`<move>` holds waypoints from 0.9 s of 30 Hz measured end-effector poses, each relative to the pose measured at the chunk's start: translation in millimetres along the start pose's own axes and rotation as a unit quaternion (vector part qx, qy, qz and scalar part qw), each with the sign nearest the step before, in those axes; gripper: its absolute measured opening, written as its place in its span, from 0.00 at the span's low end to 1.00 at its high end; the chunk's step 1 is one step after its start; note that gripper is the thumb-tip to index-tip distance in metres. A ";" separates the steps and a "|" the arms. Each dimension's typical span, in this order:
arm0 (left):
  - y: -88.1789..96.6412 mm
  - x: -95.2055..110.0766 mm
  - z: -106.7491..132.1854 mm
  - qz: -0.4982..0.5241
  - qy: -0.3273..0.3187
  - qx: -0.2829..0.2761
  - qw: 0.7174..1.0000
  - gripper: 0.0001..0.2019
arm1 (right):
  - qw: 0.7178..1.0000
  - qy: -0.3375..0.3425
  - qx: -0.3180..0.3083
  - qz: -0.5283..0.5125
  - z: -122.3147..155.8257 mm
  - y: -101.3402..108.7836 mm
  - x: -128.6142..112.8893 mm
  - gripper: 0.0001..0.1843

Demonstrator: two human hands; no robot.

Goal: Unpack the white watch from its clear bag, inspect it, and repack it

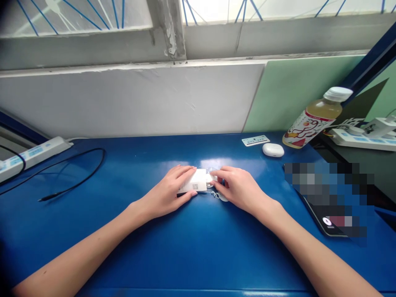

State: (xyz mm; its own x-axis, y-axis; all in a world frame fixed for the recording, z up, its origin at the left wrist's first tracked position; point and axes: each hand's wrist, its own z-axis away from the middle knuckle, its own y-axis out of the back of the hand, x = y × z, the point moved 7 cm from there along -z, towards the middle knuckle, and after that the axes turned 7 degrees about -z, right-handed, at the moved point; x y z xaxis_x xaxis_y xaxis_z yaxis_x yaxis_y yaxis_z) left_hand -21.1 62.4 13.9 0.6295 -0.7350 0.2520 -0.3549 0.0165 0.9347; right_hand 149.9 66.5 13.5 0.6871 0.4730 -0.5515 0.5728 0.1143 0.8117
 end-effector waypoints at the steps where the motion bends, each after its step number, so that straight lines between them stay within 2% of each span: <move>1: -0.2 0.1 -0.1 -0.003 -0.001 0.000 1.000 0.23 | 1.000 -0.002 0.006 -0.001 -0.4 -0.8 -1.1 0.11; 8: -1.2 -0.8 0.1 -0.012 0.005 -0.003 1.000 0.24 | 0.999 -0.047 0.020 -0.008 2.8 11.1 0.5 0.14; 14: -2.3 0.9 0.2 -0.019 -0.001 -0.002 1.000 0.24 | 0.981 -0.106 -0.004 -0.165 6.5 6.5 -1.7 0.20; 20: -9.9 11.4 -1.5 -0.092 -0.030 -0.066 0.993 0.24 | 0.938 -0.135 -0.053 -0.316 6.7 -7.0 -6.6 0.28; 24: -12.2 10.8 0.3 -0.114 -0.021 -0.090 0.989 0.26 | 0.928 -0.164 -0.060 -0.329 6.7 -6.7 -4.6 0.26; 27: -15.5 9.3 2.2 -0.123 -0.015 -0.111 0.986 0.28 | 0.945 -0.147 -0.054 -0.286 6.0 -0.2 -1.6 0.23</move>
State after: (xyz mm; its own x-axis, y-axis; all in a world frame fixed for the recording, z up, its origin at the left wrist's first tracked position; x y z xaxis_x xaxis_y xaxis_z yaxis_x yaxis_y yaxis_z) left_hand -11.3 53.9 1.2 0.6556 -0.7551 0.0065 -0.0317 -0.0189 0.9993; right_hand 151.3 60.5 13.1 0.3822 0.0449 -0.9230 0.8500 0.3747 0.3702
